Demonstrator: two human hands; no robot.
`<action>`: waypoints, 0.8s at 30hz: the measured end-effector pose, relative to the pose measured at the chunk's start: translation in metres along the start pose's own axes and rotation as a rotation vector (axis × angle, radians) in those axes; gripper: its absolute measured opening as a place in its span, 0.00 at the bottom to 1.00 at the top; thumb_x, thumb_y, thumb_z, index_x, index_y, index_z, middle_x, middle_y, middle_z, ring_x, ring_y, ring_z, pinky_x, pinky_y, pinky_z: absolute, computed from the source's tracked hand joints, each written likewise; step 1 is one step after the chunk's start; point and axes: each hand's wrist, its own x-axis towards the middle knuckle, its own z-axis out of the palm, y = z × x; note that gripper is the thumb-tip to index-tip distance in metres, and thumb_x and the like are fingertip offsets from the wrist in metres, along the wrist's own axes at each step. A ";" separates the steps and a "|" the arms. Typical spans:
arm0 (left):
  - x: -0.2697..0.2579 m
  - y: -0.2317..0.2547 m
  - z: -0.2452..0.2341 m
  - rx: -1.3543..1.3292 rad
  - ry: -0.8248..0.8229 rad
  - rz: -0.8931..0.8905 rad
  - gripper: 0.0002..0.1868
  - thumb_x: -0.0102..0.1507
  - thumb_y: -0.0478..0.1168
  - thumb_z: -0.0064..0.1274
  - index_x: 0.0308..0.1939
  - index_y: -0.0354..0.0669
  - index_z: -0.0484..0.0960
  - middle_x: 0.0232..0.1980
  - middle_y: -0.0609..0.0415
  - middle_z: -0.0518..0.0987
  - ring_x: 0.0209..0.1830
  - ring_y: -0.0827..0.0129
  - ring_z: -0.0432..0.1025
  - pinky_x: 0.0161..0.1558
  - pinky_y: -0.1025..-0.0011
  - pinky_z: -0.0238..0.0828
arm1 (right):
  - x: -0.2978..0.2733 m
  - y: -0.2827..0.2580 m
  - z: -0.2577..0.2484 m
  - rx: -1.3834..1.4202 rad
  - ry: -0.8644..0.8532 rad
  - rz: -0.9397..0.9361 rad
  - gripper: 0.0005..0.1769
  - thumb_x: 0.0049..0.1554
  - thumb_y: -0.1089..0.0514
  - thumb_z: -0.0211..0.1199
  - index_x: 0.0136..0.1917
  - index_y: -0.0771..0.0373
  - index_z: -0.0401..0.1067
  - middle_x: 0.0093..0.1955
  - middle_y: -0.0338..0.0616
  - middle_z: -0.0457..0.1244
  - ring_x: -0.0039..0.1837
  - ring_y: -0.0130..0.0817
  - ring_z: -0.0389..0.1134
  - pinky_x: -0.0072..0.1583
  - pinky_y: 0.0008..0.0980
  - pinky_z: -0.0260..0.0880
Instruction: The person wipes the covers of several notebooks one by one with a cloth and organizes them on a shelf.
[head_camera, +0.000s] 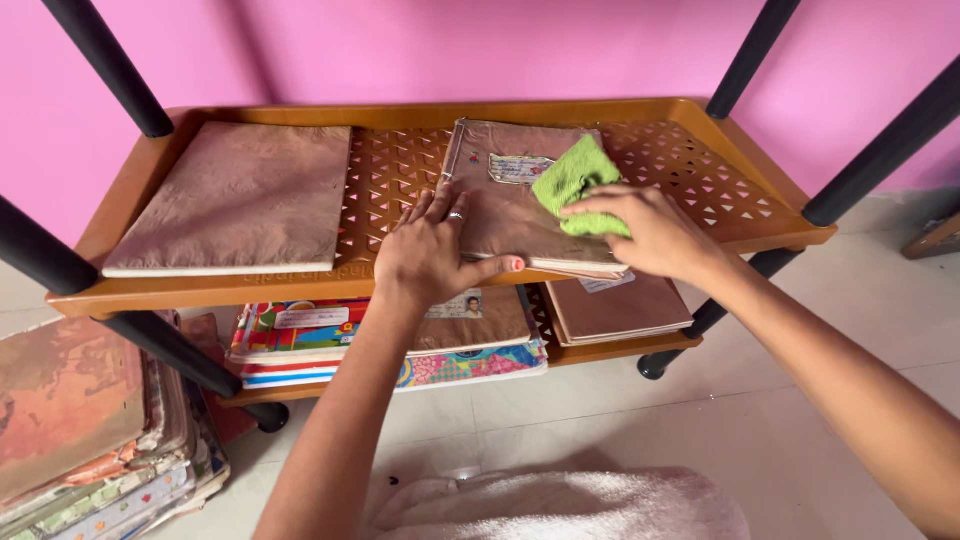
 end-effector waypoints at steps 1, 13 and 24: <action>0.000 0.000 0.002 -0.005 0.016 0.007 0.68 0.48 0.89 0.30 0.72 0.36 0.62 0.79 0.40 0.54 0.78 0.46 0.48 0.71 0.56 0.48 | -0.010 -0.009 -0.006 -0.001 0.007 -0.020 0.35 0.46 0.75 0.58 0.62 0.45 0.75 0.70 0.47 0.63 0.27 0.26 0.64 0.30 0.21 0.65; -0.003 0.058 0.004 0.240 -0.229 0.157 0.54 0.59 0.78 0.29 0.75 0.42 0.56 0.84 0.51 0.45 0.80 0.63 0.46 0.67 0.61 0.62 | -0.010 0.077 -0.030 0.450 0.526 0.152 0.21 0.56 0.69 0.65 0.62 0.54 0.76 0.61 0.43 0.69 0.57 0.33 0.70 0.56 0.29 0.74; 0.050 0.125 0.045 -0.352 0.022 -0.162 0.23 0.70 0.52 0.46 0.53 0.36 0.81 0.50 0.39 0.82 0.46 0.52 0.81 0.47 0.59 0.82 | -0.001 0.144 0.009 0.932 1.030 0.254 0.23 0.55 0.72 0.67 0.58 0.60 0.62 0.57 0.45 0.64 0.57 0.33 0.68 0.53 0.31 0.74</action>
